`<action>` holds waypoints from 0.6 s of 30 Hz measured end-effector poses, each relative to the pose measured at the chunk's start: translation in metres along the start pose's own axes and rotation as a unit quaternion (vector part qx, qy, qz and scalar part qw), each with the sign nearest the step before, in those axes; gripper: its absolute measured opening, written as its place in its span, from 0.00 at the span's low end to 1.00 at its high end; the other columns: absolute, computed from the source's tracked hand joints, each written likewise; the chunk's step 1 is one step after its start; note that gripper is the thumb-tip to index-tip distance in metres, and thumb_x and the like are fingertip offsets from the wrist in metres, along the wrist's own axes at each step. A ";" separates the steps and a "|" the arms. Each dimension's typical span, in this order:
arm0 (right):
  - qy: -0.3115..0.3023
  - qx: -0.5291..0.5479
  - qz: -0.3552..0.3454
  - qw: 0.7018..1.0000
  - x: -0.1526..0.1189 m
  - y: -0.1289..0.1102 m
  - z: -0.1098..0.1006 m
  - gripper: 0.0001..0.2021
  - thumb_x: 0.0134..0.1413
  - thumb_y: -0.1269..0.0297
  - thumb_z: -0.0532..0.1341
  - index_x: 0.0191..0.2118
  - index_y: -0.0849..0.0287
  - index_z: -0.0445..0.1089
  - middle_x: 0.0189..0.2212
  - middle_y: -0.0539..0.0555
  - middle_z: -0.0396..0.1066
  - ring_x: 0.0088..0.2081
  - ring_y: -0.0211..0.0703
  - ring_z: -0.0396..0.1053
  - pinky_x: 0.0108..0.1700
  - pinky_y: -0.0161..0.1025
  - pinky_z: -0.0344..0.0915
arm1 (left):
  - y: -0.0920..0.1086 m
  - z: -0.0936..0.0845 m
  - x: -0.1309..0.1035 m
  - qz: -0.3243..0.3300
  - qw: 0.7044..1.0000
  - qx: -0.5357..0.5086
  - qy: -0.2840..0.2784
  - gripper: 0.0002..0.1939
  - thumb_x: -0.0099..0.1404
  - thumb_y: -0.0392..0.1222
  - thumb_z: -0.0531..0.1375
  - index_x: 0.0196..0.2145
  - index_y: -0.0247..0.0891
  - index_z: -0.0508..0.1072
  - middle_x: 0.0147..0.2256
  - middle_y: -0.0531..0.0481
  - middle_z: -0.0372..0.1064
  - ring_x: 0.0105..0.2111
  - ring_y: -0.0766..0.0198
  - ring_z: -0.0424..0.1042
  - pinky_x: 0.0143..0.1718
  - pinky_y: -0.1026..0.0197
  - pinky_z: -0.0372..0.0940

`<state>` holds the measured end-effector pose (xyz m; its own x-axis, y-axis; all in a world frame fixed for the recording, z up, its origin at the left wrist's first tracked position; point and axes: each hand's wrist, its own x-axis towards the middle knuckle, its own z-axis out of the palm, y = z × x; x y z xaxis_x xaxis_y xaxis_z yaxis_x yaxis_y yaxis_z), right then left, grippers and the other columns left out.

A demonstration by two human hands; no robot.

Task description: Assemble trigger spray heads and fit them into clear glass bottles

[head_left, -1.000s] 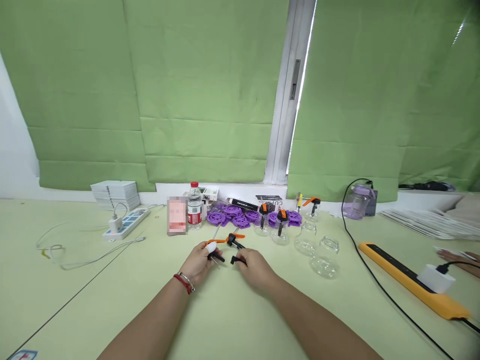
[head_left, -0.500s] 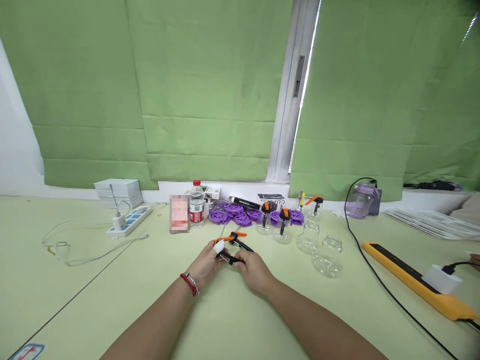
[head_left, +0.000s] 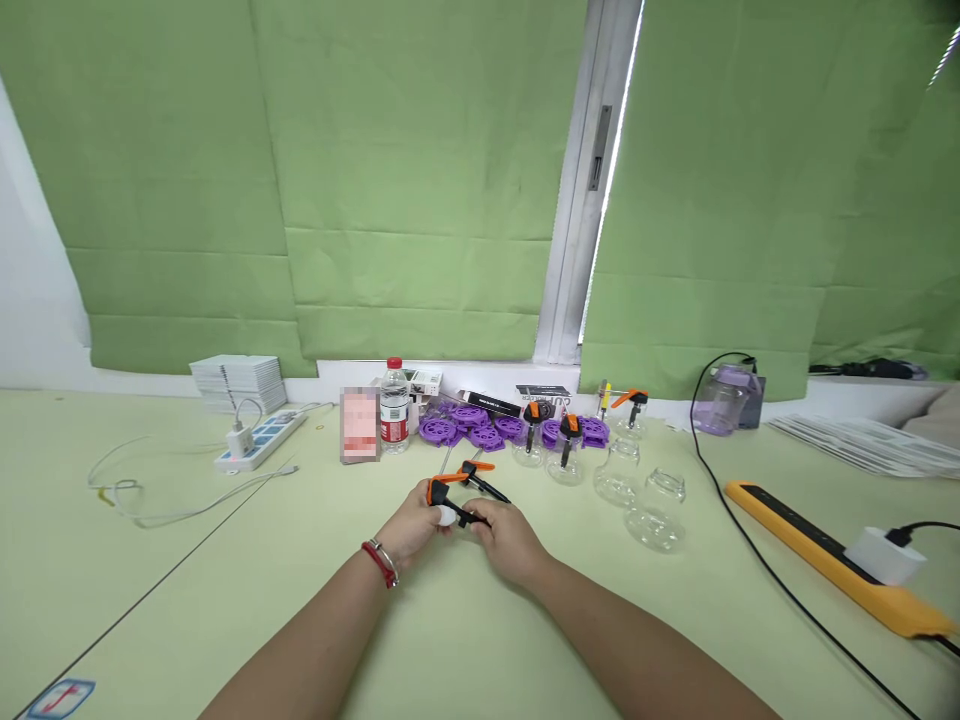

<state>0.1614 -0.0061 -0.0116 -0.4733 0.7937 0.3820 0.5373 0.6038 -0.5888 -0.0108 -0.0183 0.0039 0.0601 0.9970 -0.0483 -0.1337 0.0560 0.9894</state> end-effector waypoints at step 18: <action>0.011 0.075 -0.035 0.996 -0.002 -0.001 0.002 0.20 0.50 0.76 0.53 0.46 0.53 0.71 0.43 0.52 0.73 0.44 0.46 0.68 0.48 0.42 0.61 | 0.000 0.002 0.001 0.003 0.999 -0.045 -0.020 0.18 0.42 0.29 0.60 0.32 0.37 0.62 0.27 0.54 0.65 0.27 0.68 0.64 0.29 0.64 0.58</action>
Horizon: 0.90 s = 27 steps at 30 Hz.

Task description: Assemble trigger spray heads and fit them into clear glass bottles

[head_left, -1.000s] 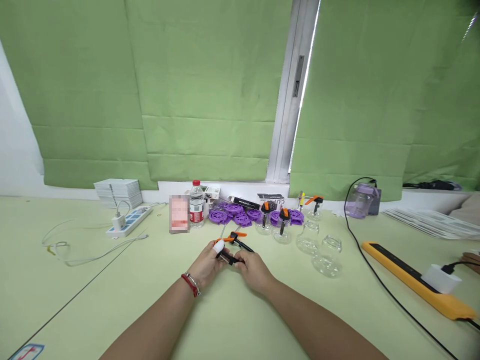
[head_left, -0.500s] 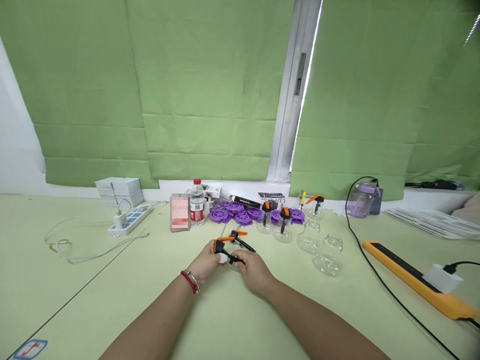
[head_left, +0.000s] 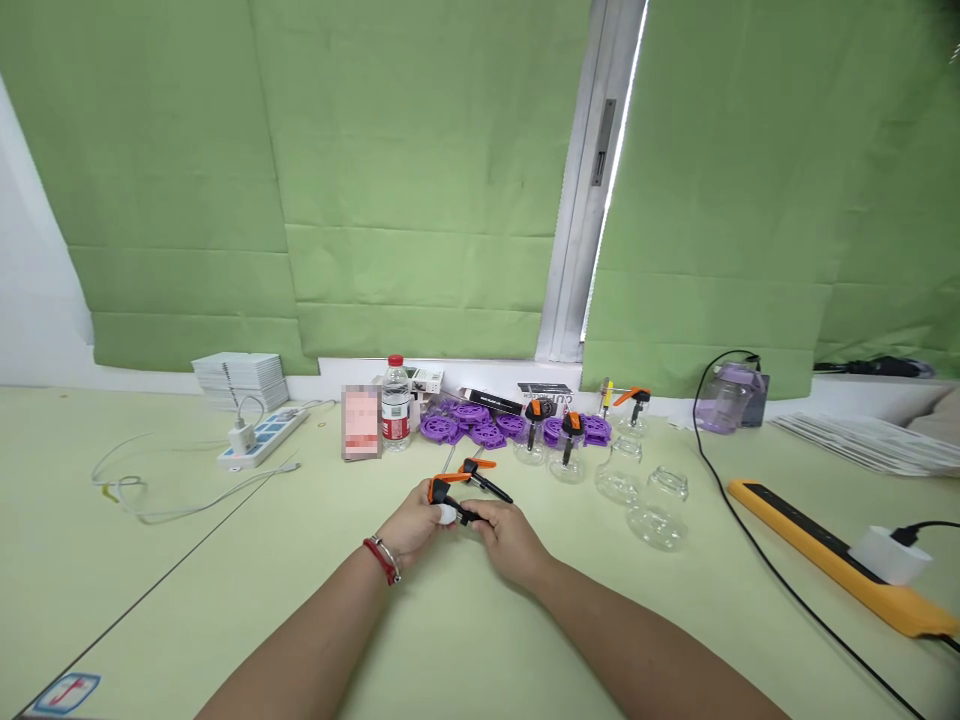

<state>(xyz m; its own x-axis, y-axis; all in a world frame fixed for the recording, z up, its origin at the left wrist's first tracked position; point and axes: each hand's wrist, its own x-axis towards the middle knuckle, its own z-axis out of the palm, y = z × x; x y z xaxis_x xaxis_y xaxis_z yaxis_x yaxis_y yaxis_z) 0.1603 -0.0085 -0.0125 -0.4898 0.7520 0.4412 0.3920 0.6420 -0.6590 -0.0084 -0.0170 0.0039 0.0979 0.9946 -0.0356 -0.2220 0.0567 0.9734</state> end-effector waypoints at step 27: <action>0.008 0.418 0.186 0.889 0.006 -0.016 0.013 0.15 0.43 0.62 0.62 0.40 0.60 0.67 0.18 0.44 0.62 0.19 0.31 0.57 0.22 0.31 0.51 | 0.001 0.005 -0.005 0.272 0.893 0.355 0.052 0.42 0.50 0.48 0.64 0.59 0.39 0.50 0.63 0.38 0.40 0.62 0.48 0.42 0.60 0.46 0.43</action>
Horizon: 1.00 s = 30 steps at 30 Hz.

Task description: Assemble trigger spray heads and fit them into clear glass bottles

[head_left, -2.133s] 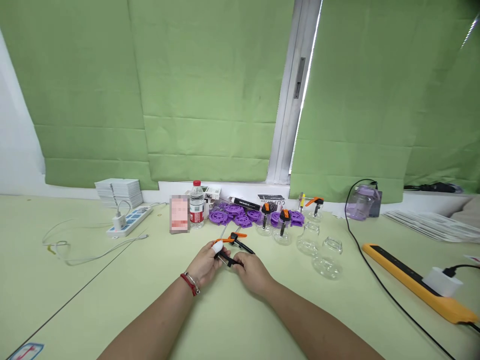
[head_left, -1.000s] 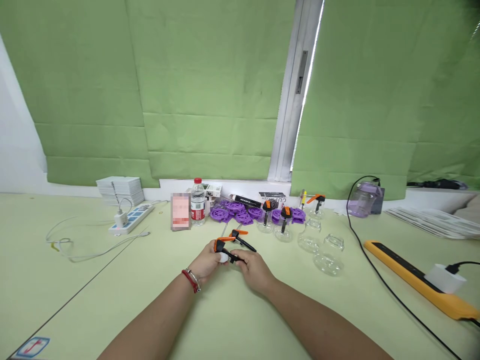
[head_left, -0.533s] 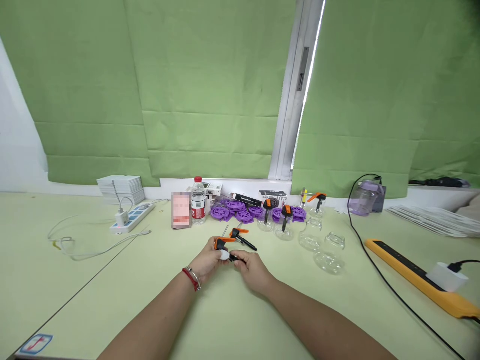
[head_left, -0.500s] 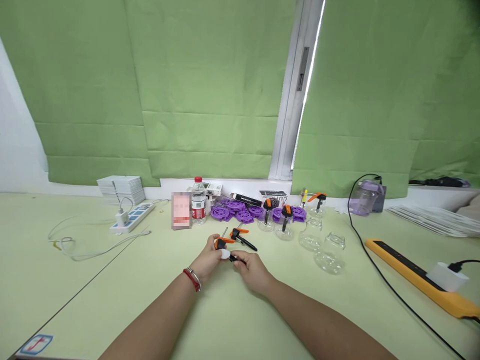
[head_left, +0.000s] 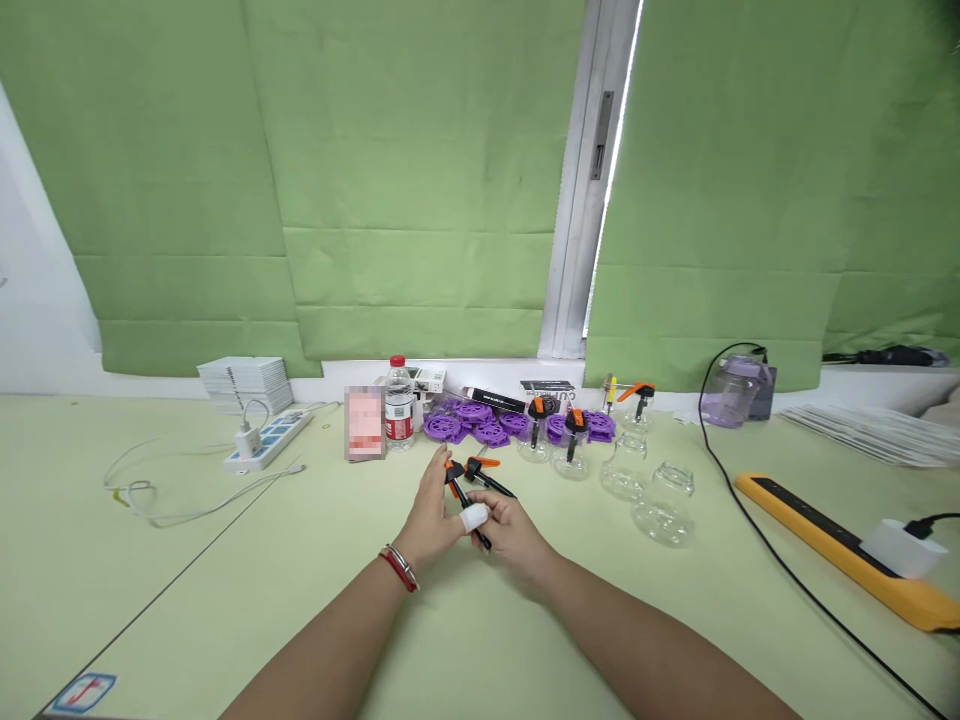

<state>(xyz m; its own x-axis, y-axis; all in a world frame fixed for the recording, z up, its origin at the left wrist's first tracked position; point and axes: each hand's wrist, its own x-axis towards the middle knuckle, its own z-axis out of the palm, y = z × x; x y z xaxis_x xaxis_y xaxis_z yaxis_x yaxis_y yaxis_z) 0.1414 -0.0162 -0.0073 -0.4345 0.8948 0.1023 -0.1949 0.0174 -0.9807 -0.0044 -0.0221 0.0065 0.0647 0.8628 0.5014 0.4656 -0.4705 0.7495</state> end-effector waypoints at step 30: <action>-0.059 0.116 0.067 0.989 0.000 -0.001 -0.011 0.15 0.43 0.61 0.66 0.36 0.64 0.68 0.23 0.51 0.70 0.22 0.33 0.63 0.28 0.33 0.57 | 0.000 0.011 -0.008 0.058 0.990 0.124 -0.032 0.63 0.32 0.49 0.70 0.62 0.36 0.43 0.60 0.34 0.43 0.59 0.40 0.46 0.57 0.41 0.46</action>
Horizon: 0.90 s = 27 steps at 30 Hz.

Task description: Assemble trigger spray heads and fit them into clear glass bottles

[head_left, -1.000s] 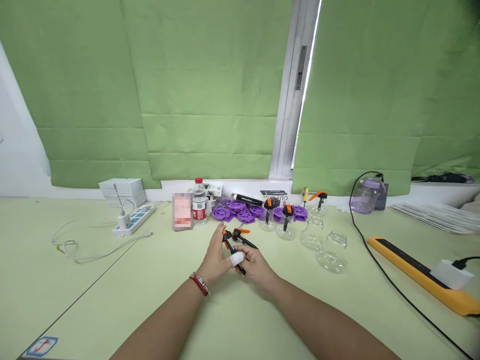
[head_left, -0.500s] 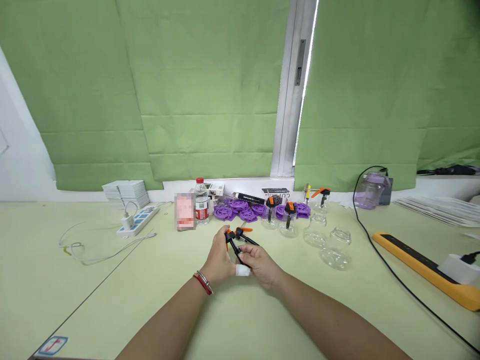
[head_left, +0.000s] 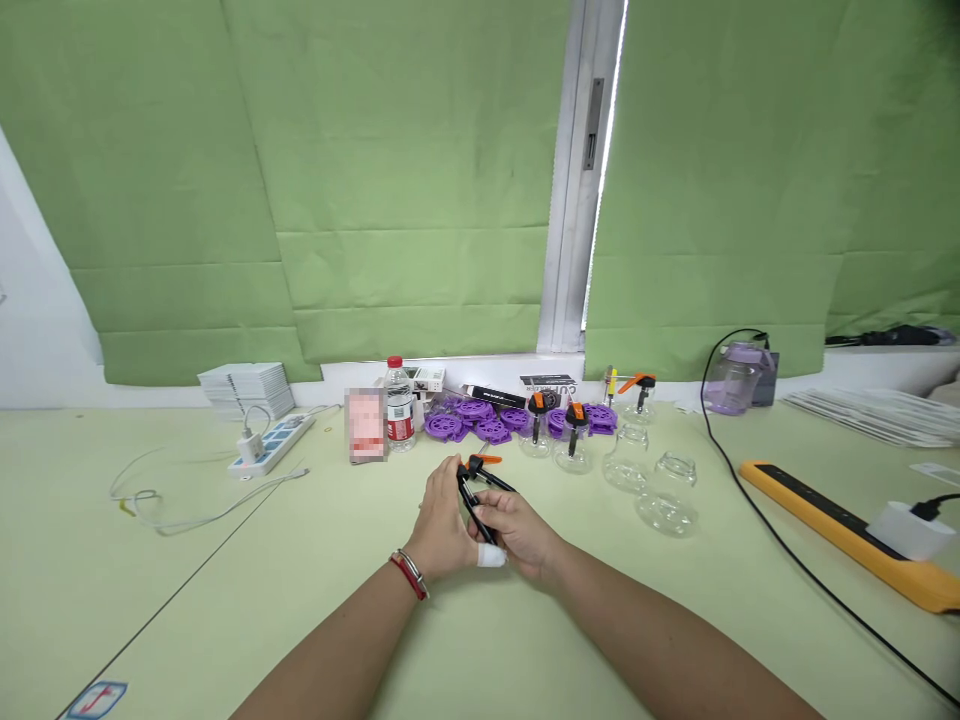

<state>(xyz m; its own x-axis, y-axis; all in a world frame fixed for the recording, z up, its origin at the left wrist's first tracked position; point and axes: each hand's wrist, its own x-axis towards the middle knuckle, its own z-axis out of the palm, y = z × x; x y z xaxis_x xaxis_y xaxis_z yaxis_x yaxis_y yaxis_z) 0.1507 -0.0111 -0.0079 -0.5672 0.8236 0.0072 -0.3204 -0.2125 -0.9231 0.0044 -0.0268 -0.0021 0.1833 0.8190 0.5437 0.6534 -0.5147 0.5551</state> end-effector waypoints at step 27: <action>0.209 -0.203 -0.124 0.949 0.018 -0.017 -0.034 0.13 0.51 0.60 0.58 0.40 0.63 0.66 0.28 0.54 0.72 0.26 0.38 0.66 0.31 0.37 0.61 | 0.010 -0.031 0.005 0.000 0.999 0.038 0.034 0.52 0.37 0.47 0.68 0.58 0.41 0.52 0.50 0.41 0.59 0.49 0.46 0.60 0.50 0.47 0.56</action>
<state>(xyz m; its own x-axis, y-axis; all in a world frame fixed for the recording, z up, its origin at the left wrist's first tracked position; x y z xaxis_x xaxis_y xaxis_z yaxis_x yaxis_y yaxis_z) 0.1716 0.0257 -0.0055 -0.1349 0.9765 0.1680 -0.0377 0.1644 -0.9857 -0.0103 -0.0355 0.0258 0.1355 0.7983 0.5868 0.7071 -0.4928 0.5072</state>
